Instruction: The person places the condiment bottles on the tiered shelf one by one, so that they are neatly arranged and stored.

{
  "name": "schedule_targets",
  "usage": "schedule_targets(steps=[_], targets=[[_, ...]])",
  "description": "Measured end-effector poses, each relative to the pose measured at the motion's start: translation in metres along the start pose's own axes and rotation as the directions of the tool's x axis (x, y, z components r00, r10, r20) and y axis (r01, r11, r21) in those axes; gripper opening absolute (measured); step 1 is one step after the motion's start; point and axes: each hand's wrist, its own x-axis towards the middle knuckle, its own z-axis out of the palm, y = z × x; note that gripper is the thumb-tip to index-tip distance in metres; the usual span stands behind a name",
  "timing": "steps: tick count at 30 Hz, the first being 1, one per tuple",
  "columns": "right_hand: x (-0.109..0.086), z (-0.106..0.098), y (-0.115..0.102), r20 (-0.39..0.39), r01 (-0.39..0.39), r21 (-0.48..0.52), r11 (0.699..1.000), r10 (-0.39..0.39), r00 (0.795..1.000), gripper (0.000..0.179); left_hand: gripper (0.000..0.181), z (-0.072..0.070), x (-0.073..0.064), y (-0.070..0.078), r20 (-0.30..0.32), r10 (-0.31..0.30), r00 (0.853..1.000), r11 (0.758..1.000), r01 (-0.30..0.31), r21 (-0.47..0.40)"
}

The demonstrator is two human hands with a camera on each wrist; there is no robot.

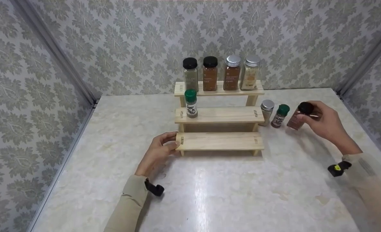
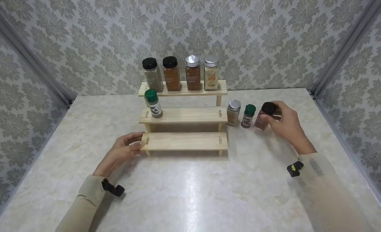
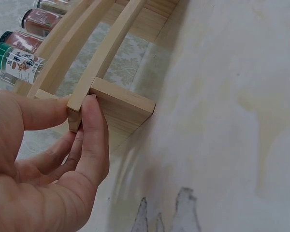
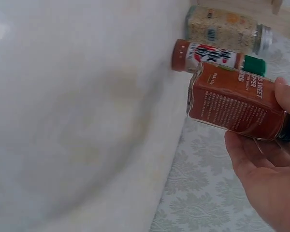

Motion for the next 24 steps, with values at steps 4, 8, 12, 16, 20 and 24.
schedule_targets(steps=[4, 8, 12, 16, 20, 24], targets=[[-0.003, -0.009, -0.009, 0.009, 0.035, 0.014, 0.999, -0.035, 0.999, 0.063, 0.046, 0.000, 0.001, -0.001, -0.004, -0.005, 1.000, 1.000, 0.005, 0.013], [-0.006, -0.017, -0.022, -0.007, 0.095, 0.036, 0.995, -0.095, 0.995, 0.060, 0.045, 0.000, 0.003, -0.001, -0.010, -0.018, 1.000, 1.000, 0.018, 0.024], [-0.006, -0.021, -0.037, -0.031, 0.144, 0.060, 0.988, -0.142, 0.989, 0.058, 0.044, 0.001, 0.003, 0.000, -0.016, -0.035, 0.999, 0.999, 0.035, 0.022], [-0.005, -0.024, -0.056, -0.036, 0.177, 0.093, 0.980, -0.175, 0.984, 0.056, 0.045, 0.001, 0.003, -0.001, -0.015, -0.031, 0.999, 0.999, 0.032, 0.028], [-0.005, -0.025, -0.078, -0.027, 0.182, 0.100, 0.978, -0.180, 0.983, 0.056, 0.046, 0.001, 0.003, -0.001, -0.011, -0.021, 1.000, 0.999, 0.021, 0.036], [-0.003, -0.024, -0.098, -0.019, 0.209, 0.121, 0.970, -0.209, 0.978, 0.055, 0.047, 0.001, 0.001, 0.000, -0.003, -0.011, 1.000, 0.999, 0.011, 0.037]])
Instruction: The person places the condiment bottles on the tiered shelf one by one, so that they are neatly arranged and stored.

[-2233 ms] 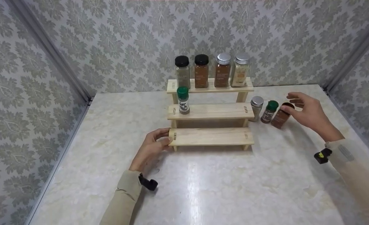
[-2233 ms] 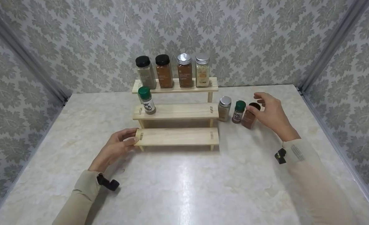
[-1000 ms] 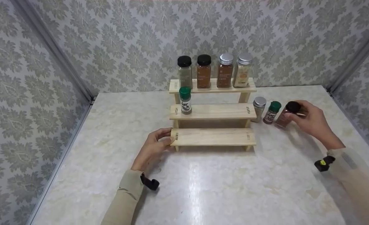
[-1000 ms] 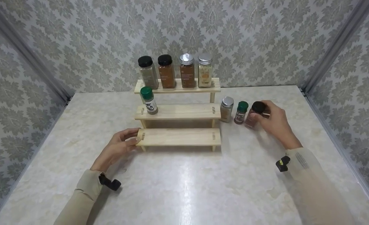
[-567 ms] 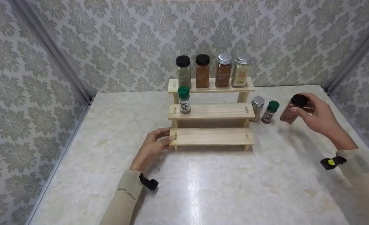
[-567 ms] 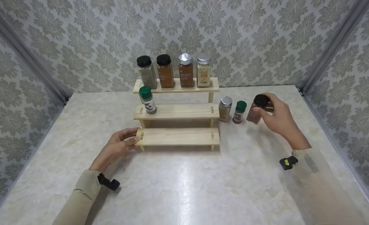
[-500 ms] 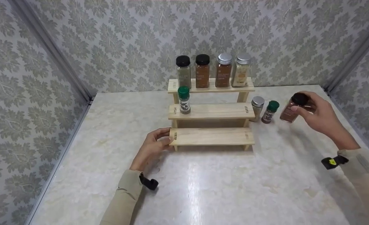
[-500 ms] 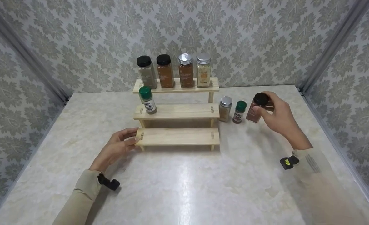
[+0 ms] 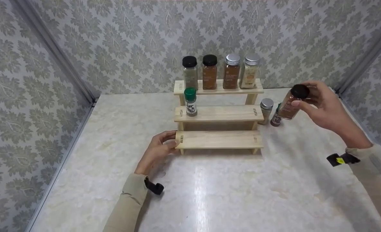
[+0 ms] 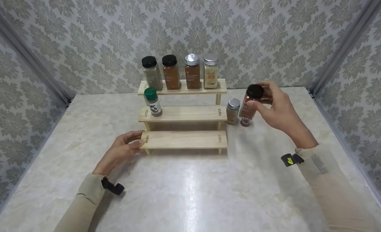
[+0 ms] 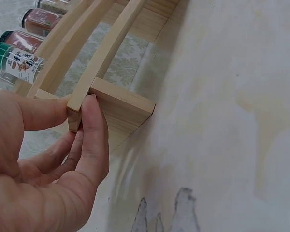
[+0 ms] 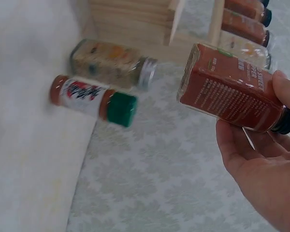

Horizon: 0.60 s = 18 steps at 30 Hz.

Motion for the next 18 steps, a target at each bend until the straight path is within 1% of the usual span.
schedule_targets(steps=[3, 5, 9, 12, 18], targets=[[0.007, 0.004, -0.012, 0.006, 0.031, 0.027, 0.999, -0.031, 0.999, 0.054, 0.047, 0.000, 0.000, 0.001, 0.004, 0.004, 1.000, 1.000, -0.004, 0.001], [0.013, 0.009, -0.020, 0.009, 0.054, 0.045, 0.998, -0.055, 0.998, 0.052, 0.047, -0.001, -0.001, 0.002, -0.002, -0.009, 1.000, 1.000, 0.009, 0.002], [0.028, 0.020, -0.038, 0.000, 0.073, 0.094, 0.993, -0.074, 0.997, 0.051, 0.047, -0.001, -0.001, 0.002, -0.012, -0.025, 1.000, 1.000, 0.025, 0.002], [0.038, 0.028, -0.048, -0.011, 0.087, 0.146, 0.985, -0.087, 0.996, 0.052, 0.048, 0.000, -0.001, 0.001, -0.005, -0.021, 1.000, 1.000, 0.021, -0.005], [0.054, 0.047, -0.065, -0.010, 0.129, 0.207, 0.970, -0.130, 0.991, 0.048, 0.047, 0.000, 0.000, 0.001, -0.013, -0.013, 1.000, 1.000, 0.013, -0.004]])
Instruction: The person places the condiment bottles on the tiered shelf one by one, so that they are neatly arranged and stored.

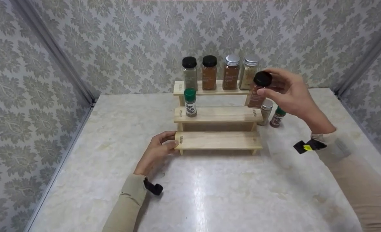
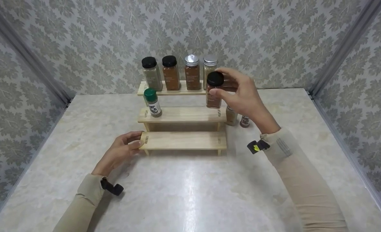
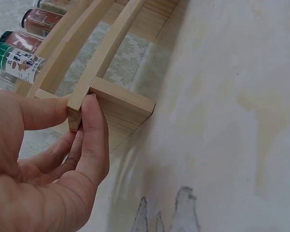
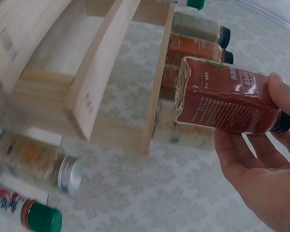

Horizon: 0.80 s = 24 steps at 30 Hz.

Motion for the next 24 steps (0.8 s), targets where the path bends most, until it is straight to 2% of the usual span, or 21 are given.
schedule_targets(steps=[4, 15, 24], targets=[[0.009, 0.015, -0.005, 0.003, -0.003, 0.048, 0.999, 0.003, 1.000, 0.049, 0.046, 0.001, 0.000, 0.000, -0.003, -0.006, 1.000, 1.000, 0.006, 0.019], [0.028, 0.054, -0.008, 0.063, -0.030, 0.149, 0.988, 0.021, 0.998, 0.050, 0.045, 0.000, -0.001, -0.001, -0.002, 0.006, 1.000, 1.000, -0.006, -0.014], [0.039, 0.084, -0.003, 0.090, -0.050, 0.144, 0.988, 0.038, 0.995, 0.049, 0.044, 0.000, 0.000, 0.000, -0.001, 0.001, 1.000, 1.000, -0.001, -0.003]])
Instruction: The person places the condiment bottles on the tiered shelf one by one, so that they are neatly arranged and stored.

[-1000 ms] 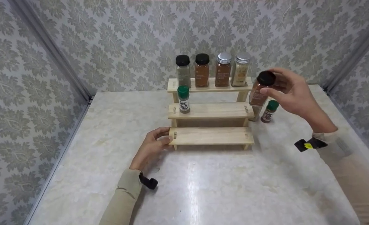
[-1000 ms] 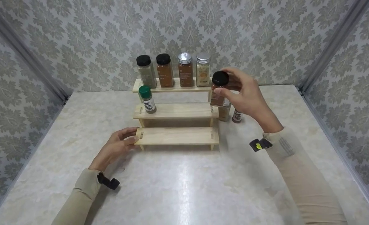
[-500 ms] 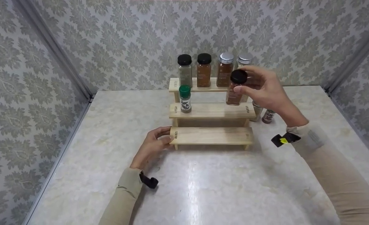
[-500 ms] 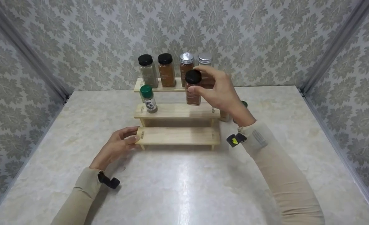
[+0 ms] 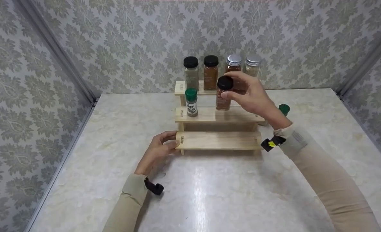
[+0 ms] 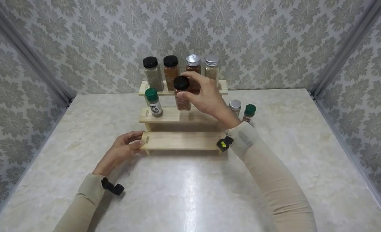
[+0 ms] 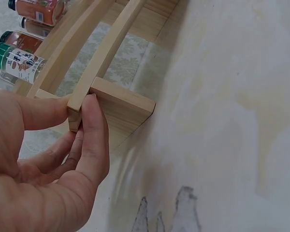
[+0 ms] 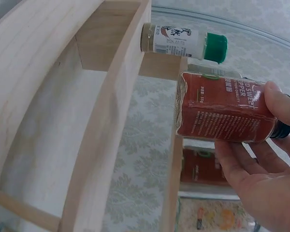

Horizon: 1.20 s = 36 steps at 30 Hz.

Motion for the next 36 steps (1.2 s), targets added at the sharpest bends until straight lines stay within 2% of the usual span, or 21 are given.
schedule_targets(steps=[6, 14, 23, 30, 36], targets=[[0.008, 0.020, 0.007, 0.005, -0.006, 0.020, 1.000, 0.005, 1.000, 0.050, 0.044, 0.000, -0.001, 0.002, -0.012, -0.005, 1.000, 1.000, 0.005, 0.010], [0.008, 0.037, 0.022, 0.044, -0.062, 0.094, 0.994, 0.058, 0.997, 0.055, 0.044, 0.000, 0.000, -0.001, -0.014, -0.004, 1.000, 1.000, 0.005, 0.028], [0.005, 0.041, 0.022, 0.067, -0.136, 0.077, 0.988, 0.131, 0.989, 0.059, 0.047, 0.000, -0.004, -0.002, 0.032, 0.011, 0.999, 0.999, -0.009, -0.054], [0.005, 0.042, 0.025, 0.064, -0.143, 0.091, 0.985, 0.138, 0.988, 0.060, 0.047, 0.001, -0.003, 0.000, 0.022, 0.010, 1.000, 0.999, -0.009, -0.038], [0.006, 0.043, 0.023, 0.074, -0.151, 0.053, 0.987, 0.147, 0.986, 0.063, 0.047, -0.001, -0.002, 0.000, 0.014, 0.000, 1.000, 0.999, 0.000, -0.033]])
